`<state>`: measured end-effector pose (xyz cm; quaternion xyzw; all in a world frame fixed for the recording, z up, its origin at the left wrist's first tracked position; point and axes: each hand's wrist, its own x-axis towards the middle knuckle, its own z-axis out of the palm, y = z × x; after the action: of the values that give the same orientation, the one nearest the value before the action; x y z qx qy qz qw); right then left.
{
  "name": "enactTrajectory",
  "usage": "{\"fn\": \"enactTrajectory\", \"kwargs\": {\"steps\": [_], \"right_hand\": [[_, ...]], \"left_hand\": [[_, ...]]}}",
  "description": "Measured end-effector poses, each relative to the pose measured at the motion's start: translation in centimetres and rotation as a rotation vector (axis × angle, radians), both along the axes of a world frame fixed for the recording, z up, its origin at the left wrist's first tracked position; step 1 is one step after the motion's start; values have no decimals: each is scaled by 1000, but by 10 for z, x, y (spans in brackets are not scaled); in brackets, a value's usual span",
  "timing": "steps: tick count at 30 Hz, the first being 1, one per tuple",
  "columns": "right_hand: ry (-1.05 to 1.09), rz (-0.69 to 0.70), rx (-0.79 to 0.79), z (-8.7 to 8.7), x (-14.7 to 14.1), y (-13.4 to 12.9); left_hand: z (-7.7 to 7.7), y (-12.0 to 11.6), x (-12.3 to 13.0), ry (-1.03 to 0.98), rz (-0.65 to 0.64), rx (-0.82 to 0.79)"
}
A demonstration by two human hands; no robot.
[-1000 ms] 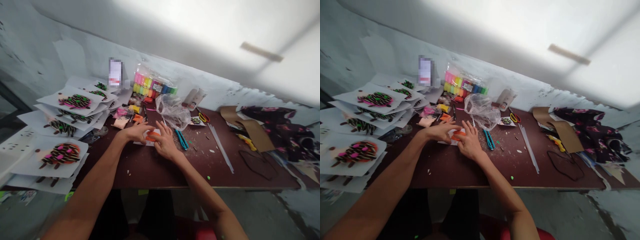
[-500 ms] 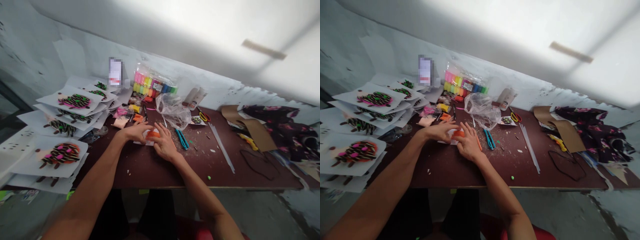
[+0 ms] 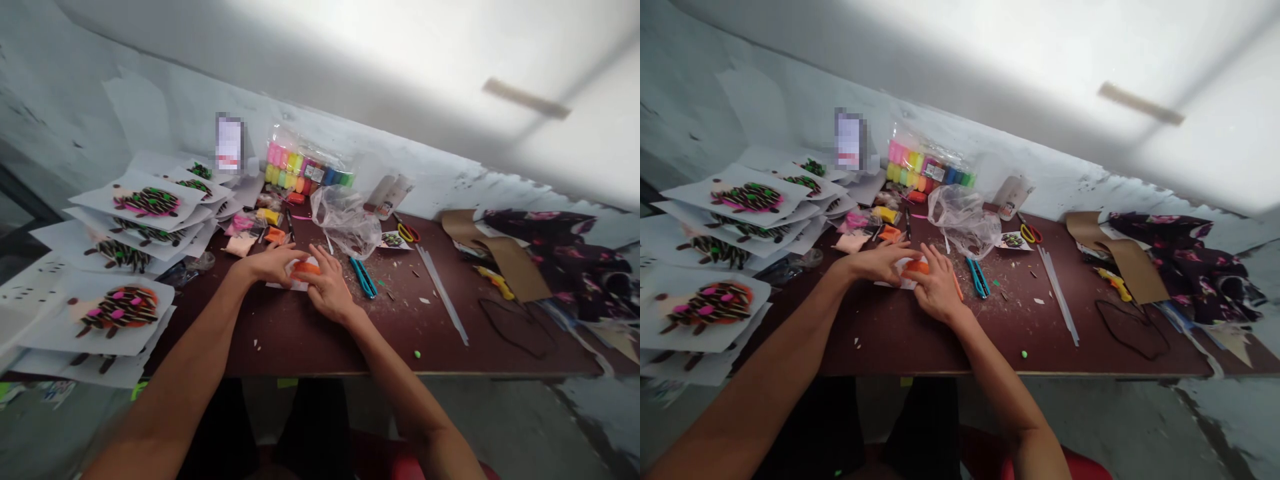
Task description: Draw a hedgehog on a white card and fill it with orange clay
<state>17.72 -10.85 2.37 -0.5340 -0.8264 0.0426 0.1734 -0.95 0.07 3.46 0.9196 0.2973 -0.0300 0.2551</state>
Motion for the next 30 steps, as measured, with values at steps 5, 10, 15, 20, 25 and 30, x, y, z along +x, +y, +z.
{"fn": "enactTrajectory", "kwargs": {"steps": [5,10,15,20,25,30], "right_hand": [[10,5,30,-1,11,-2],[-71,44,-40,1,8,-6],[-89,11,-66,0,4,-5],[-63,-7,-71,0,4,-5],[-18,-2,-35,2,2,-5],[-102,33,-40,4,-3,-6]], "left_hand": [[9,-4,1,37,21,-29],[6,-2,1,33,-1,-15],[2,-1,0,8,-15,-8],[8,-5,2,40,15,-19],[8,-5,2,33,8,1],[5,-2,2,38,-4,-5]]}}
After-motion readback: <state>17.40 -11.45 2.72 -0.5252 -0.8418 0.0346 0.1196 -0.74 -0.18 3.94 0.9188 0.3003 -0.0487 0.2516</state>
